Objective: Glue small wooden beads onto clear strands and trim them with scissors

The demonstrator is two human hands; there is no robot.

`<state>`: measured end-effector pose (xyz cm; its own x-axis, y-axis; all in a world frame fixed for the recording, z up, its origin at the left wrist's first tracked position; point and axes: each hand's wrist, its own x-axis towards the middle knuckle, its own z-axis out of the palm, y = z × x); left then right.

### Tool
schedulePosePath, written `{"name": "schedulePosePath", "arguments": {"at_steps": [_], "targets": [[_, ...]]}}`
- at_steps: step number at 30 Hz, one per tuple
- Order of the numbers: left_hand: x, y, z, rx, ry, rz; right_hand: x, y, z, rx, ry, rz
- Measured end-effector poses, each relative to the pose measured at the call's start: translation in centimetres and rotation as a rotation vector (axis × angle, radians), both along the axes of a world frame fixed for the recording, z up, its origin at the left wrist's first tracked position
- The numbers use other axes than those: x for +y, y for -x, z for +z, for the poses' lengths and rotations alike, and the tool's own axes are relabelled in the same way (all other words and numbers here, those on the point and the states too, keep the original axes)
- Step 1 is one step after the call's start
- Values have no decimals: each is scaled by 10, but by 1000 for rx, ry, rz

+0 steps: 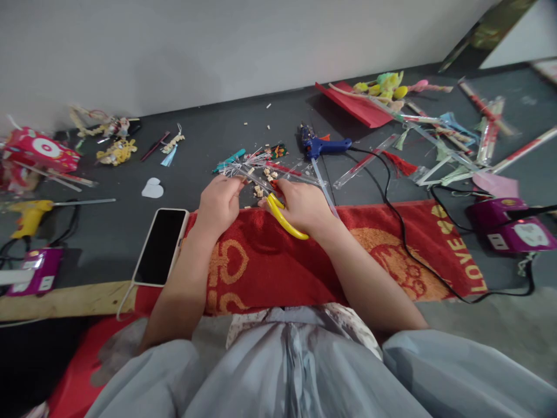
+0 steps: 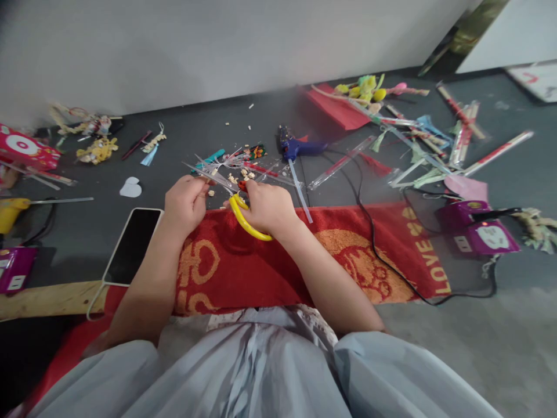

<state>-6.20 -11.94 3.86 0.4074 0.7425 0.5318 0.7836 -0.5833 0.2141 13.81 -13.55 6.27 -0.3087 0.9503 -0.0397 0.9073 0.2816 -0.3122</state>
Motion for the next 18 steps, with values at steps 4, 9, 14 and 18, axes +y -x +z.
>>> {"name": "schedulePosePath", "arguments": {"at_steps": [4,9,14,18], "targets": [[1,-1,-3,2,16,60,0,3,-1,-16,28,-17],[3,-1,-5,11,36,95,-1,5,-6,1,-23,-9],[2,0,1,-30,121,51,-2,2,-7,35,-60,25],[-1,0,6,-93,198,7,-3,0,-7,71,-87,56]]}}
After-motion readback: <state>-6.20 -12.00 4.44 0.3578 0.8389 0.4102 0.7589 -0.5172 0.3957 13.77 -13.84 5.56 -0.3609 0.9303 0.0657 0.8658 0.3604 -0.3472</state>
